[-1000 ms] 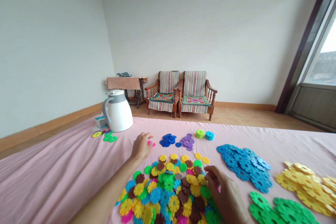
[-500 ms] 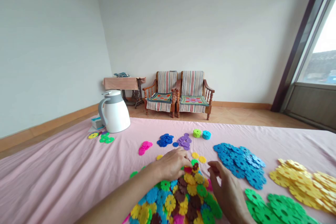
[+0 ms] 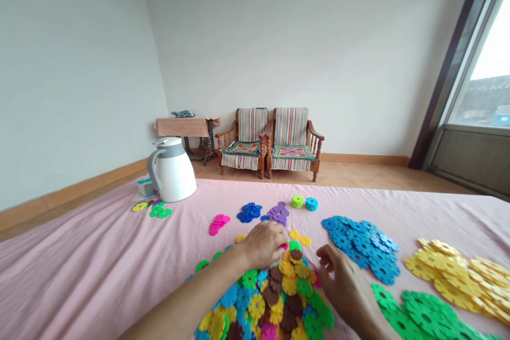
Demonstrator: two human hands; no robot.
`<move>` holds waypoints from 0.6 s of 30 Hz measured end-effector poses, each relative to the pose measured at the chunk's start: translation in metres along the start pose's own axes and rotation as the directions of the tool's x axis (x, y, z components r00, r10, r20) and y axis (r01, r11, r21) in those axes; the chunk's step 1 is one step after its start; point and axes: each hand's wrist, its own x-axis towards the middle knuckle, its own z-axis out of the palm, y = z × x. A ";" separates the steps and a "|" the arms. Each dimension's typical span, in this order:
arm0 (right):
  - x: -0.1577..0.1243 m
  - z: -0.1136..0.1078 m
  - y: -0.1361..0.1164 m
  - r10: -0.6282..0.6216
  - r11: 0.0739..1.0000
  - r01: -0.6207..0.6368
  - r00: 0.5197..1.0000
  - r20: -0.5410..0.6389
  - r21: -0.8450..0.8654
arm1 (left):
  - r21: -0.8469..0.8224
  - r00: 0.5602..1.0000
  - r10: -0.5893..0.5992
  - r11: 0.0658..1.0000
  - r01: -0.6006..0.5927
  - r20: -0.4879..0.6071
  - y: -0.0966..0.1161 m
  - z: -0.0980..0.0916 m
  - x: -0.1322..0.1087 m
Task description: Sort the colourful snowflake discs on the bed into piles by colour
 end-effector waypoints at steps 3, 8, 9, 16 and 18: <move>0.000 -0.003 0.004 -0.051 0.997 0.054 0.997 0.064 -0.051 | -0.040 0.997 -0.071 0.997 0.070 -0.038 -0.002 0.006 0.000; -0.001 -0.007 0.002 -0.104 0.993 0.109 0.989 0.102 -0.048 | -0.154 0.978 -0.187 0.973 0.171 -0.097 -0.004 0.013 0.000; -0.001 -0.007 0.001 -0.107 0.992 0.113 0.989 0.104 -0.049 | -0.173 0.973 -0.205 0.967 0.185 -0.105 -0.005 0.014 0.000; -0.006 -0.006 -0.007 -0.113 0.993 0.116 0.991 0.068 -0.036 | -0.233 0.939 -0.300 0.938 0.258 -0.170 -0.006 0.012 -0.001; -0.006 -0.007 -0.007 -0.115 0.993 0.117 0.991 0.075 -0.022 | -0.250 0.919 -0.338 0.925 0.285 -0.204 -0.006 0.009 -0.002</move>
